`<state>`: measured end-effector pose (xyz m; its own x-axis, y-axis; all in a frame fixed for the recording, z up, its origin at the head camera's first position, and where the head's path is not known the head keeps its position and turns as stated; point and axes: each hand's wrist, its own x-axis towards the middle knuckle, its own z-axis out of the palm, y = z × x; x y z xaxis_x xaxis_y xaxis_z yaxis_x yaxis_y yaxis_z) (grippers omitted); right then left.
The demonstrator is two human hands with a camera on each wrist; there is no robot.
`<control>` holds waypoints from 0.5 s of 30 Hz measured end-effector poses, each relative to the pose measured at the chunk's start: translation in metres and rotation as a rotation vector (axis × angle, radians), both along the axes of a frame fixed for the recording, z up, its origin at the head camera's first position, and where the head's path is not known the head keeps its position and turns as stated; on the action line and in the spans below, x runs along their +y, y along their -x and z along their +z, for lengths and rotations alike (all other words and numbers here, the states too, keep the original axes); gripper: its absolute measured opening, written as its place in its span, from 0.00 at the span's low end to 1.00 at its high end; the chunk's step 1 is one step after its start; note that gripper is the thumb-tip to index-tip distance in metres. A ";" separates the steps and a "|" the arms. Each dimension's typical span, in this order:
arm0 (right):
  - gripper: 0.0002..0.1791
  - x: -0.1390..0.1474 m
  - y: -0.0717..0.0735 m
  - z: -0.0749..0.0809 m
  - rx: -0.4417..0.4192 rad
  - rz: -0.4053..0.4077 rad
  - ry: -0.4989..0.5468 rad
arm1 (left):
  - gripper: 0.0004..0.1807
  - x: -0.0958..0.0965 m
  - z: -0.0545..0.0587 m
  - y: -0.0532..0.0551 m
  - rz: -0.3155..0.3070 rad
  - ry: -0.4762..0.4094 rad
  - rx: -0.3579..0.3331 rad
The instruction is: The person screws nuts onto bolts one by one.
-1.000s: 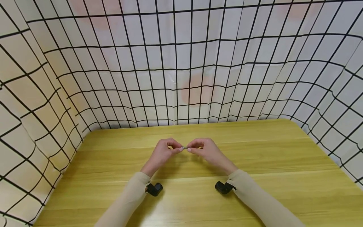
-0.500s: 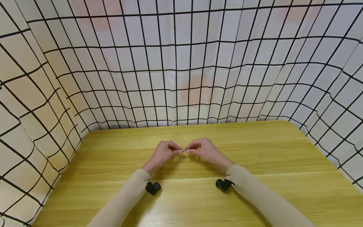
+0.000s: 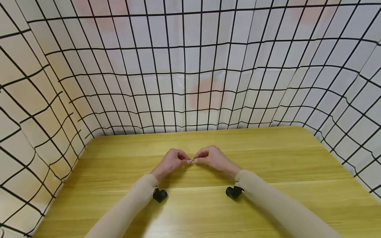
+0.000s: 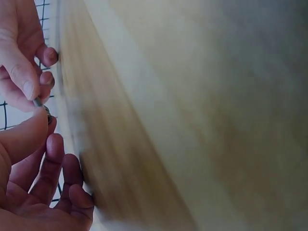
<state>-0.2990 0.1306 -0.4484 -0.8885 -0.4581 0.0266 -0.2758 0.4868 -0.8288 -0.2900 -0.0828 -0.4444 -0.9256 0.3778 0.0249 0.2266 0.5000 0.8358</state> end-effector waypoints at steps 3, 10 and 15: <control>0.03 -0.001 0.001 -0.001 0.004 0.002 -0.021 | 0.02 0.001 -0.001 0.002 -0.007 0.020 -0.003; 0.02 0.000 0.003 -0.003 0.003 0.003 -0.074 | 0.03 0.002 -0.002 0.004 -0.043 0.076 0.021; 0.02 0.000 0.002 -0.002 0.003 0.010 -0.092 | 0.04 0.003 -0.001 0.003 -0.041 0.080 0.023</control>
<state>-0.3011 0.1305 -0.4504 -0.8837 -0.4678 -0.0139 -0.2832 0.5582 -0.7799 -0.2928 -0.0800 -0.4451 -0.9089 0.4168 0.0140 0.2668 0.5553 0.7877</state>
